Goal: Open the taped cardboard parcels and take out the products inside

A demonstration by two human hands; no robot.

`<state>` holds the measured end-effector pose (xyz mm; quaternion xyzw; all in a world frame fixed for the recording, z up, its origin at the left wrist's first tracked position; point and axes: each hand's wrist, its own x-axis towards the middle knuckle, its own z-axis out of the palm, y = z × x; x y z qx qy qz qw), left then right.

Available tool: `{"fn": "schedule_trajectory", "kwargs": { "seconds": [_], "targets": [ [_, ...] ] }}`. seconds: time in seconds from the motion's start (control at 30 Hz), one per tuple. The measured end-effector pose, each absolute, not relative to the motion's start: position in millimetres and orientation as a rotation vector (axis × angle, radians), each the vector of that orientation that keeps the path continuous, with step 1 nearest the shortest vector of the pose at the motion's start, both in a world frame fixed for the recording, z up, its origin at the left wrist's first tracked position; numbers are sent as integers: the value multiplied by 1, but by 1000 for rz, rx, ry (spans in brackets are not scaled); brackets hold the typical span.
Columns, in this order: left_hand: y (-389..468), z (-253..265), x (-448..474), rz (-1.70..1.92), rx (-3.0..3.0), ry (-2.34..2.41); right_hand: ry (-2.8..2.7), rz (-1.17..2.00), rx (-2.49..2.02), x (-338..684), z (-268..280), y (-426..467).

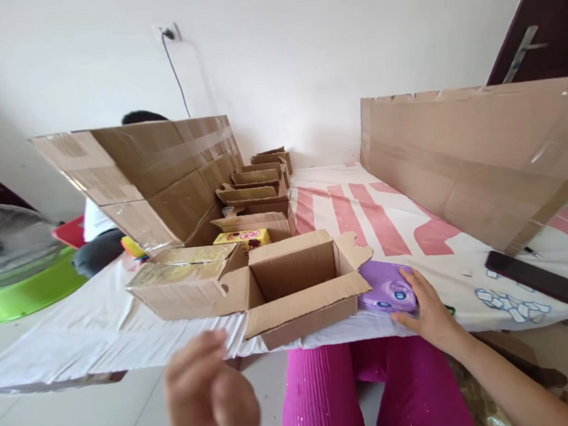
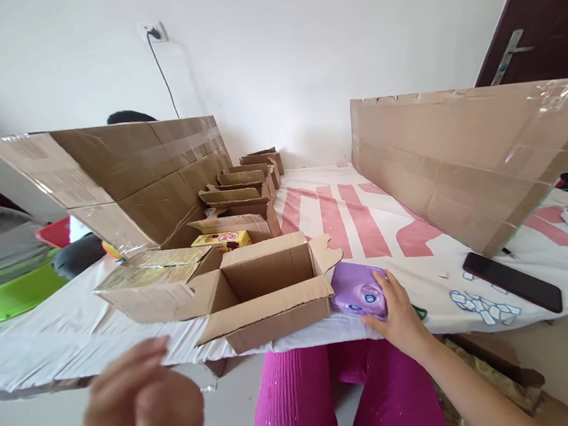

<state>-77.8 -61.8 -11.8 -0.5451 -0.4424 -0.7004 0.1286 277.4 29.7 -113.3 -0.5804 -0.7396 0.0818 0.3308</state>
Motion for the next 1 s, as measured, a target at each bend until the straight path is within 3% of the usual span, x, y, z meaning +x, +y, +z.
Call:
{"fn": "schedule_trajectory", "kwargs": {
  "seconds": [0.07,0.13,0.23,0.37,0.57,0.8,1.0],
  "targets": [
    [-72,-19,-55,-1849,-2122,-1045,-1943,169,-1515,275,-118,31],
    [-67,-31,-32,-1430,-2689,-1023,-1943,118,-1488,272,-121,32],
    [-35,-51,-14,-1166,-2749,-1565,-1944,68,-1449,270,-123,31],
    [22,-70,-34,-1360,-2339,-1993,-1955,66,-1446,270,-125,26],
    [50,-88,-52,-1407,-2192,-2097,-1929,67,-1406,266,-126,22],
    [23,-108,24,-1557,-2684,-1942,-1668,311,-1472,258,-142,16],
    [77,-71,78,-1923,-2514,-2005,-1499,271,-1339,257,-104,66]
  ]
}}
